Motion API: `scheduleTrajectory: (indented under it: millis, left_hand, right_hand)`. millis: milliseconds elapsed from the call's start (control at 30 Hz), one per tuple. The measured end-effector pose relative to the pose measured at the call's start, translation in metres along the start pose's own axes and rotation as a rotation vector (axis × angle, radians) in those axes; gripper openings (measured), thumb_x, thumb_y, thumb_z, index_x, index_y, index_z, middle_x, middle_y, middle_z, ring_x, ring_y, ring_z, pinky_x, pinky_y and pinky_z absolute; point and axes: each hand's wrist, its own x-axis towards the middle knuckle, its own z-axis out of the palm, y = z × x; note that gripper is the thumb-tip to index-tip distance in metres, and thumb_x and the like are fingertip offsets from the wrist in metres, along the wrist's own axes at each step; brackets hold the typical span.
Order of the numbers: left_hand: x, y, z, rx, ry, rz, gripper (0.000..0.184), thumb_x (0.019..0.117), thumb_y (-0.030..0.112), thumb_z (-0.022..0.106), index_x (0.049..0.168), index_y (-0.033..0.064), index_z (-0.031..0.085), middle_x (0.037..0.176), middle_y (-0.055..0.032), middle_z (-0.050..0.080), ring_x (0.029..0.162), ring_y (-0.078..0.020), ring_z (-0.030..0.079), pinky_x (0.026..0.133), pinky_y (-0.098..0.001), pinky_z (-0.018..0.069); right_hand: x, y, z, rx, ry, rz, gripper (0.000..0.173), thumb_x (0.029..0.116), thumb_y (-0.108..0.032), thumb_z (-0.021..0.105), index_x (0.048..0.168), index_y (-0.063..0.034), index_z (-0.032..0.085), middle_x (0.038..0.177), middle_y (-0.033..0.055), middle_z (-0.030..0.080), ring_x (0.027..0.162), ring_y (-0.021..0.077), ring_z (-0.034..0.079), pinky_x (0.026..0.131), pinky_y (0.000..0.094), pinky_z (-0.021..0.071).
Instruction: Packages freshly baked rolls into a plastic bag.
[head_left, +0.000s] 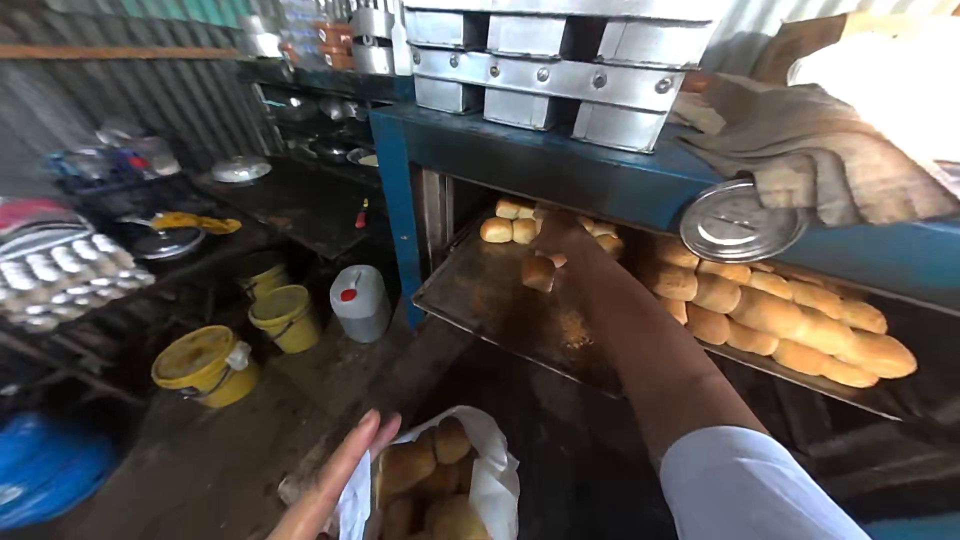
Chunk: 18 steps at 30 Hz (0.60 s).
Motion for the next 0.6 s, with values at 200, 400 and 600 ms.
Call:
scheduleTrajectory:
  millis: [200, 400, 600]
  left_hand:
    - [0.006, 0.003, -0.001, -0.036, -0.007, -0.013, 0.108, 0.0933, 0.052, 0.07, 0.165, 0.0046, 0.005, 0.168, -0.0206, 0.023, 0.146, -0.0245, 0.044, 0.105, -0.0419, 0.0533]
    - [0.019, 0.003, -0.006, -0.02, -0.076, -0.019, 0.1, 0.0966, 0.046, 0.068, 0.167, 0.012, 0.005, 0.17, -0.01, 0.024, 0.138, -0.0146, 0.052, 0.095, -0.0335, 0.0591]
    - [0.055, 0.023, 0.004, -0.005, -0.153, 0.117, 0.104, 0.0927, 0.062, 0.064, 0.167, 0.0138, 0.009, 0.168, -0.0039, 0.031, 0.129, -0.0116, 0.059, 0.084, -0.0305, 0.0628]
  right_hand:
    - [-0.064, 0.025, -0.023, 0.38, 0.146, 0.003, 0.06, 0.0904, -0.029, 0.078, 0.14, -0.0016, 0.057, 0.132, 0.0273, 0.063, 0.126, 0.0431, 0.059, 0.106, 0.0668, 0.0442]
    - [-0.206, 0.043, -0.013, 0.664, 0.151, -0.364, 0.071, 0.0745, -0.012, 0.081, 0.141, -0.0179, 0.057, 0.149, 0.0097, 0.05, 0.126, 0.0257, 0.058, 0.095, 0.0513, 0.0567]
    - [-0.255, -0.034, -0.004, 0.764, -0.82, -0.961, 0.062, 0.0786, -0.027, 0.073, 0.135, -0.0049, 0.062, 0.134, 0.0099, 0.065, 0.112, 0.0171, 0.066, 0.091, 0.0391, 0.0583]
